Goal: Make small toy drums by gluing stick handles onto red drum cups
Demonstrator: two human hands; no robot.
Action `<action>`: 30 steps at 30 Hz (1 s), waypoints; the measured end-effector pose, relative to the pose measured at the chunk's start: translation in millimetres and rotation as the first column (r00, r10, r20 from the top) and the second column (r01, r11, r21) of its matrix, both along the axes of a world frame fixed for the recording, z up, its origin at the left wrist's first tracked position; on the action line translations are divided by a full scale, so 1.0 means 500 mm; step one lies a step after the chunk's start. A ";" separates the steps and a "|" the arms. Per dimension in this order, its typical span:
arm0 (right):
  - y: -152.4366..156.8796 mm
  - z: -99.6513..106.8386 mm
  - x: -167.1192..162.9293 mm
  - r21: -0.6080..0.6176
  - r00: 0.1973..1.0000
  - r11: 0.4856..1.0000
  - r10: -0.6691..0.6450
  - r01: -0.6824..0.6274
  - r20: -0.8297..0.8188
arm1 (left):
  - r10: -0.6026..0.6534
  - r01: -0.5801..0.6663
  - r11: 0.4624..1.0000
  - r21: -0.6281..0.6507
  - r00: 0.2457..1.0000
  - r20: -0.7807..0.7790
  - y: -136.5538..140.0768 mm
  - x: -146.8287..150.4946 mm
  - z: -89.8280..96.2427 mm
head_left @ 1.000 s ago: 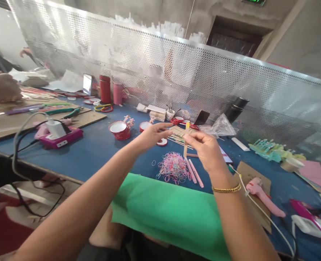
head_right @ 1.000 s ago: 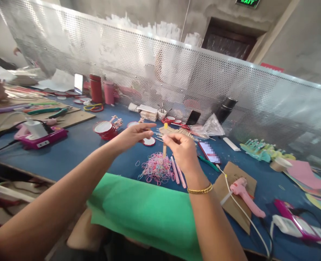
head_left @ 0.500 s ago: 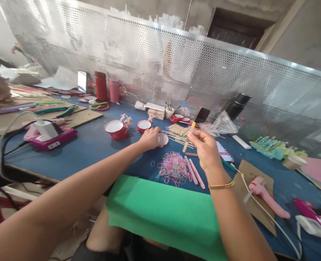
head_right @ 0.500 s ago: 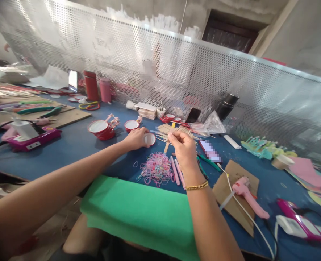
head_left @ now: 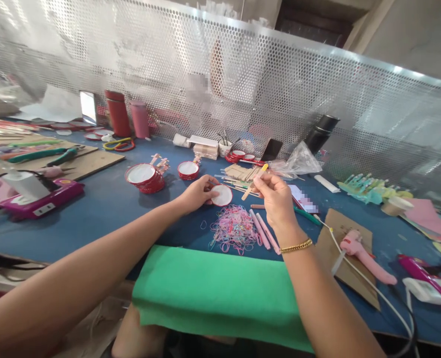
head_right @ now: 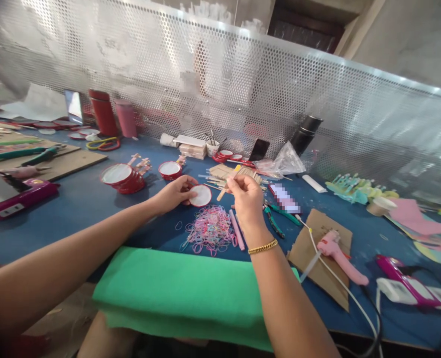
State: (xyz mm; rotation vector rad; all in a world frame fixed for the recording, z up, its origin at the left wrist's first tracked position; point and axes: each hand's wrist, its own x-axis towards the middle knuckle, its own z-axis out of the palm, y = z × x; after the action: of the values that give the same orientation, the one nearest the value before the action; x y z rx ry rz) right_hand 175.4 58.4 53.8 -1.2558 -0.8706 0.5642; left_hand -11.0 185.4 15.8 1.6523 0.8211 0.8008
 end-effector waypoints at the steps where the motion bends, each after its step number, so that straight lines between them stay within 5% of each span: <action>1: 0.000 -0.001 0.003 0.021 1.000 1.000 -0.015 0.015 0.012 | 0.012 -0.011 0.999 -0.034 0.999 0.048 -0.009 0.004 0.005; 12: 0.009 -0.022 0.033 0.189 0.964 0.977 -0.138 0.095 0.229 | -0.098 0.100 0.995 -0.004 0.989 0.108 -0.091 0.025 0.042; 22: -0.004 -0.020 0.001 0.179 0.912 0.984 -0.090 0.019 0.401 | -0.106 0.097 0.989 0.109 0.991 0.087 -0.101 0.027 0.048; 30: -0.006 -0.024 -0.010 0.120 0.935 0.993 -0.046 0.004 0.351 | -0.099 0.093 0.984 0.149 0.994 0.035 -0.095 0.027 0.042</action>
State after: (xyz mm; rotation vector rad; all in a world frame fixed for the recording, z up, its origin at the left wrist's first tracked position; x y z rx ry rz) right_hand 170.3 55.4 41.9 -1.2779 -1.1689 0.2625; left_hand 2.3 137.9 36.9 1.7852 0.6606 0.8419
